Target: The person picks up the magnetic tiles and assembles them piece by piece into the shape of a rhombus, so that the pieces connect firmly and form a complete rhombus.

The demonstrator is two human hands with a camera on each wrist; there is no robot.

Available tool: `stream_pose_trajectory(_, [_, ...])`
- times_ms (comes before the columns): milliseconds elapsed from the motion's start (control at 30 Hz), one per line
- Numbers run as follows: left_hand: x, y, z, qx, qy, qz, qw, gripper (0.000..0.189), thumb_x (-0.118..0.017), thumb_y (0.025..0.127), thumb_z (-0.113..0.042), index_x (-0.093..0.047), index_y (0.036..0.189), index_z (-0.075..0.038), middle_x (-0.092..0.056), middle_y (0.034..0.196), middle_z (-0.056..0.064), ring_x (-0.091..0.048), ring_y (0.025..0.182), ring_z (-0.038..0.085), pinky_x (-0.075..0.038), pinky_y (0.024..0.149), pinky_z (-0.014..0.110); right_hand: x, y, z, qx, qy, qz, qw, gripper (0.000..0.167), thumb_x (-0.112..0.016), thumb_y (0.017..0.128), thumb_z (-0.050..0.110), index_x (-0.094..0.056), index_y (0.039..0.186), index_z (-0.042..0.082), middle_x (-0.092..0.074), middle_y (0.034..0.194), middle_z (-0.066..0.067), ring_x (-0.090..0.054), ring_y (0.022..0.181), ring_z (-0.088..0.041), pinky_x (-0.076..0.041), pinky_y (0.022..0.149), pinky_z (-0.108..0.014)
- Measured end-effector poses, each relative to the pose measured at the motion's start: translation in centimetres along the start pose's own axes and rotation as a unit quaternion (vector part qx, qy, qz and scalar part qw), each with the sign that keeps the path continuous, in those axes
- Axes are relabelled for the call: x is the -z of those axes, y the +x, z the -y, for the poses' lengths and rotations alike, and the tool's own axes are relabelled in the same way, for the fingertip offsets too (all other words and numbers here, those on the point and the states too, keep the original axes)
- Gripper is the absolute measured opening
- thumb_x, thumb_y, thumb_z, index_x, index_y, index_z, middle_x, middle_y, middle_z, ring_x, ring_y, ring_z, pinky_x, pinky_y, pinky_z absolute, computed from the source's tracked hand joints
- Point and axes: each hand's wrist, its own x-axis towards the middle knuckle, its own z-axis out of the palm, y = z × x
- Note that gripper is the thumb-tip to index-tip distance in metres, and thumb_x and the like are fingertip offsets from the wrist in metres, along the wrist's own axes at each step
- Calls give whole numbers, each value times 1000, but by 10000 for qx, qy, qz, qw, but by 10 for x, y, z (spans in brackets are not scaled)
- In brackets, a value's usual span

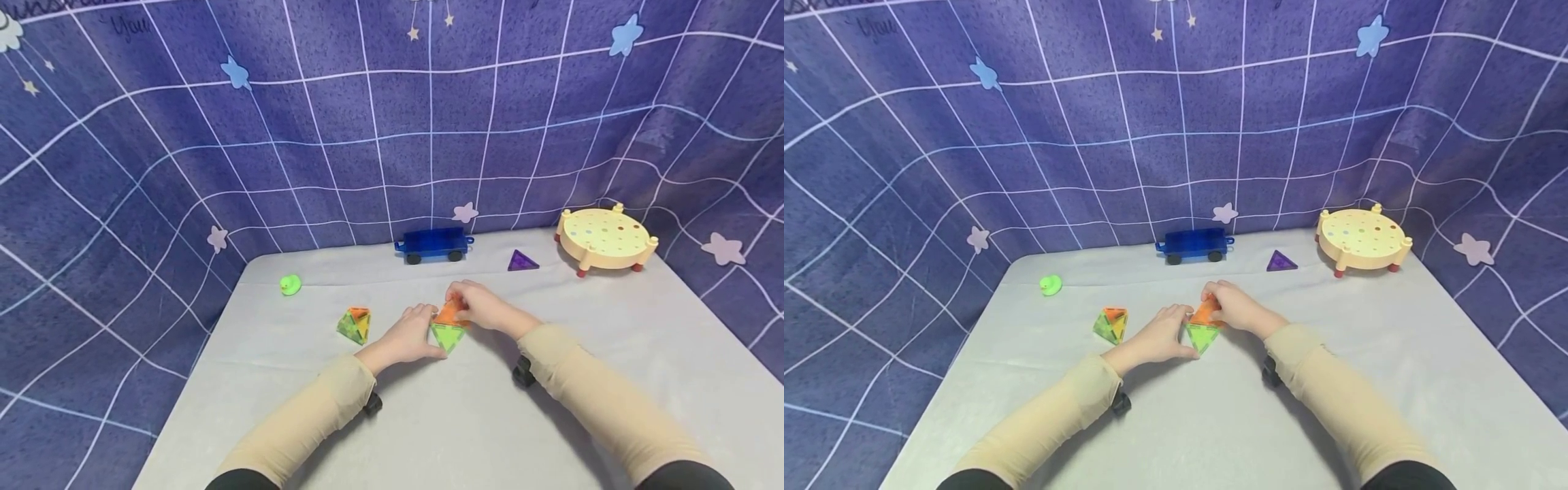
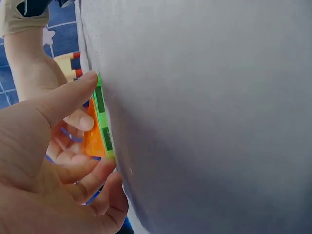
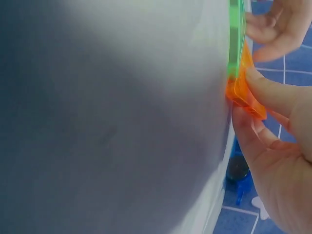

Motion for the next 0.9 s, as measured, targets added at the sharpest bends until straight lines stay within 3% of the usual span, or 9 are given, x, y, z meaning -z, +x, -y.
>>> stream_pose_trajectory(300, [1, 2, -1, -11, 33, -69, 10000, 90, -89, 75, -47, -50, 141, 1, -57, 128, 13, -52, 119, 27, -39, 108, 41, -2, 3, 11, 134, -81, -138, 9998, 39, -82, 77, -8, -62, 109, 4, -59, 96, -9, -56, 85, -22, -52, 80, -43])
stream_pose_trajectory(467, [0, 5, 2, -50, -29, -113, 9999, 88, -90, 74, -48, -52, 139, -1, -57, 124, 10, -53, 115, 24, -42, 103, 39, 0, 2, 15, 222, 86, -57, 9997, 44, -79, 78, -12, -60, 114, 4, -62, 97, -11, -59, 84, -24, -53, 79, -42])
stream_pose_trajectory(900, [3, 8, 4, -108, -224, -122, 9996, 62, -90, 77, -39, -56, 117, -6, -55, 99, 4, -50, 92, 19, -44, 86, 36, -1, -1, 14, 452, 267, 186, 9984, 44, -78, 78, -13, -59, 114, 4, -69, 88, -6, -65, 83, -20, -56, 80, -38])
